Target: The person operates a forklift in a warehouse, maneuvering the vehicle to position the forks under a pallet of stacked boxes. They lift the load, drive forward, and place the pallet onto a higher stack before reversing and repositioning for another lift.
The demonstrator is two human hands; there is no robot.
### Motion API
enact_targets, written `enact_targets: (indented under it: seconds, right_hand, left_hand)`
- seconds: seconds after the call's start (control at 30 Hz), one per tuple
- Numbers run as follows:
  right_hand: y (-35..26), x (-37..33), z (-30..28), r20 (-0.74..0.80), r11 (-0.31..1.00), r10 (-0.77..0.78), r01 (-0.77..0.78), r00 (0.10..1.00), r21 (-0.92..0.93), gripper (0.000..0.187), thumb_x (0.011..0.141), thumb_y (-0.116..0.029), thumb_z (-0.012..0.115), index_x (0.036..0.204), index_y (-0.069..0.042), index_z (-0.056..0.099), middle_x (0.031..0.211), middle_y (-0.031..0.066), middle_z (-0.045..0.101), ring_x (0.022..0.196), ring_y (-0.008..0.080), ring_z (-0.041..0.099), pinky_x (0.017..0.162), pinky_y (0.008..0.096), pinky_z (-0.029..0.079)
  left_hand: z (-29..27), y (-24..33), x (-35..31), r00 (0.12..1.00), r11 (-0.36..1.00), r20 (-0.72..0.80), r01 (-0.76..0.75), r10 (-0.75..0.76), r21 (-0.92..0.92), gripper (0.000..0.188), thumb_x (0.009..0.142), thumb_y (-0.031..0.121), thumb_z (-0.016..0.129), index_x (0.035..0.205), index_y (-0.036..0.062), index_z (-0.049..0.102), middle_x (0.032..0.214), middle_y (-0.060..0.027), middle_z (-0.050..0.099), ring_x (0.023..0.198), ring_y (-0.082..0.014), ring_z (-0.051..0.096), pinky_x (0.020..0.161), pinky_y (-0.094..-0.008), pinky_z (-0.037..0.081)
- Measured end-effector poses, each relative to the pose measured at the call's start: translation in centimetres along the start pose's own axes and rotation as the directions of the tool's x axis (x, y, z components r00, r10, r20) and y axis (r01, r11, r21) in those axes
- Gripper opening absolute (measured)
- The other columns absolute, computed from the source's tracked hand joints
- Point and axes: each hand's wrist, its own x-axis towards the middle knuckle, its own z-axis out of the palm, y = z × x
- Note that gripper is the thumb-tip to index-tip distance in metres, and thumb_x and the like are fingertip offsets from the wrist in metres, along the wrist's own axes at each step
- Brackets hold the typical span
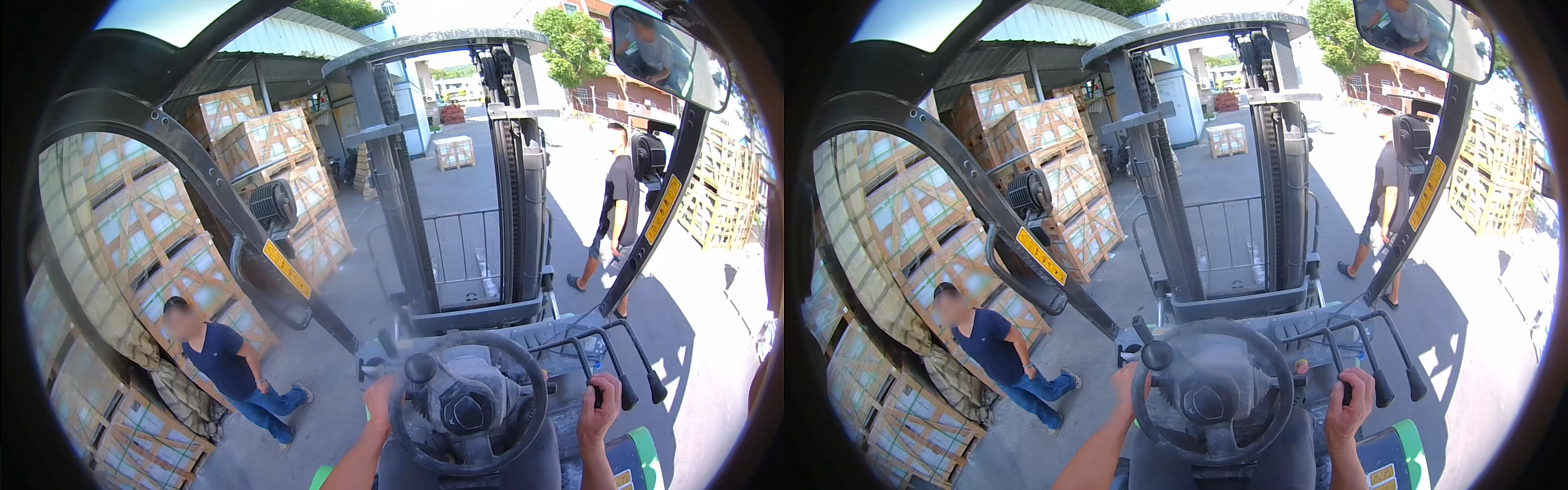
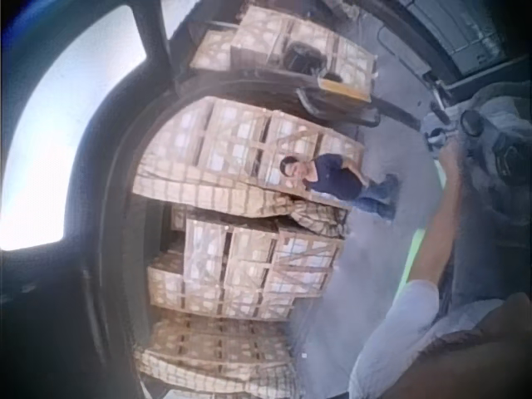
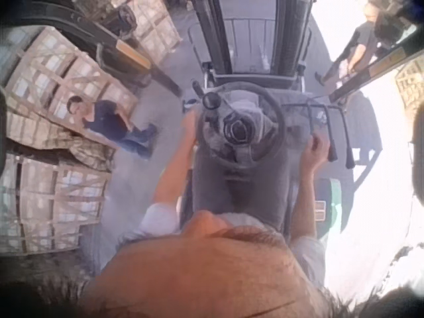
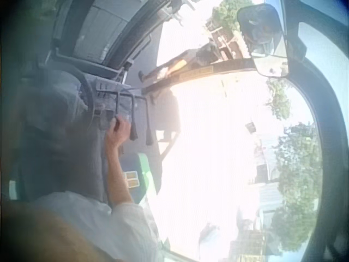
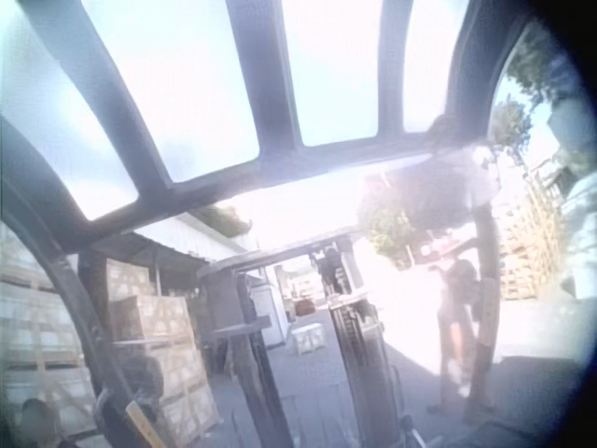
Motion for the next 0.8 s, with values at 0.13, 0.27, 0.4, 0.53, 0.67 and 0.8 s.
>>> enact_targets:
  seconds: [0.13,0.27,0.4,0.53,0.67,0.8]
  right_hand:
    - [0.2,0.1,-0.2,0.022,0.997,0.033,-0.035,0.999,0.068,0.019,0.085,0.007,0.061,0.101,-0.001,0.063,0.105,0.0156,0.066,0.098,0.0322,0.062,0.088,0.0406,0.05]
    - [-0.6,0.5,-0.8,0.082,0.998,0.061,-0.063,0.995,0.022,0.02,0.082,0.009,0.062,0.1,-0.001,0.063,0.105,0.0156,0.067,0.099,0.0315,0.063,0.09,0.0411,0.05]
    - [-3.6,0.5,-1.7,0.084,0.994,-0.045,0.036,0.995,0.104,0.022,0.078,0.007,0.066,0.099,-0.002,0.065,0.102,0.0139,0.068,0.096,0.0309,0.065,0.087,0.04,0.052]
    - [-7.7,0.2,1.3,0.285,0.927,-0.167,0.052,0.944,0.371,0.027,0.075,0.0,0.073,0.102,-0.003,0.067,0.107,0.0116,0.07,0.096,0.0328,0.068,0.085,0.0403,0.055]
    - [-11.7,1.3,6.6,0.422,0.891,-0.205,-0.011,0.883,0.455,0.041,0.076,-0.007,0.079,0.114,-0.004,0.067,0.124,0.0113,0.066,0.112,0.0339,0.065,0.095,0.0446,0.053]
    - [-16.2,2.4,11.5,0.477,0.828,-0.377,0.059,0.794,0.558,0.047,0.08,-0.013,0.078,0.123,-0.003,0.062,0.131,0.0143,0.06,0.127,0.0366,0.055,0.105,0.0492,0.046]
  left_hand:
    - [-0.2,0.5,0.0,0.997,0.997,0.011,0.08,-0.08,-0.004,0.011,0.08,0.019,0.068,0.083,0.0083,0.07,0.082,-0.0176,0.069,0.081,-0.0438,0.068,0.069,-0.0532,0.053]
    - [0.0,0.5,0.3,0.997,0.998,-0.048,0.06,-0.061,-0.031,0.009,0.081,0.015,0.068,0.079,0.0055,0.069,0.079,-0.0188,0.069,0.076,-0.0435,0.068,0.066,-0.0498,0.053]
    - [-0.3,-0.2,1.4,0.998,0.989,-0.004,-0.065,0.065,-0.133,0.005,0.081,0.009,0.066,0.08,0.0042,0.068,0.075,-0.0177,0.067,0.071,-0.0408,0.069,0.062,-0.0443,0.053]
    - [-0.4,-0.2,1.6,0.997,0.976,-0.013,-0.081,0.08,-0.203,0.006,0.081,0.007,0.065,0.083,0.0043,0.07,0.075,-0.0163,0.069,0.071,-0.0383,0.07,0.063,-0.04,0.054]
    - [0.4,-0.4,0.8,0.998,0.962,-0.027,0.055,-0.064,-0.268,0.006,0.082,0.008,0.067,0.083,0.0038,0.07,0.076,-0.0152,0.07,0.07,-0.0336,0.071,0.063,-0.0384,0.054]
    - [1.1,-2.4,0.1,1.0,0.954,0.001,0.009,-0.009,-0.298,0.006,0.082,0.01,0.069,0.081,0.0049,0.071,0.075,-0.0139,0.07,0.068,-0.0294,0.071,0.062,-0.0376,0.053]
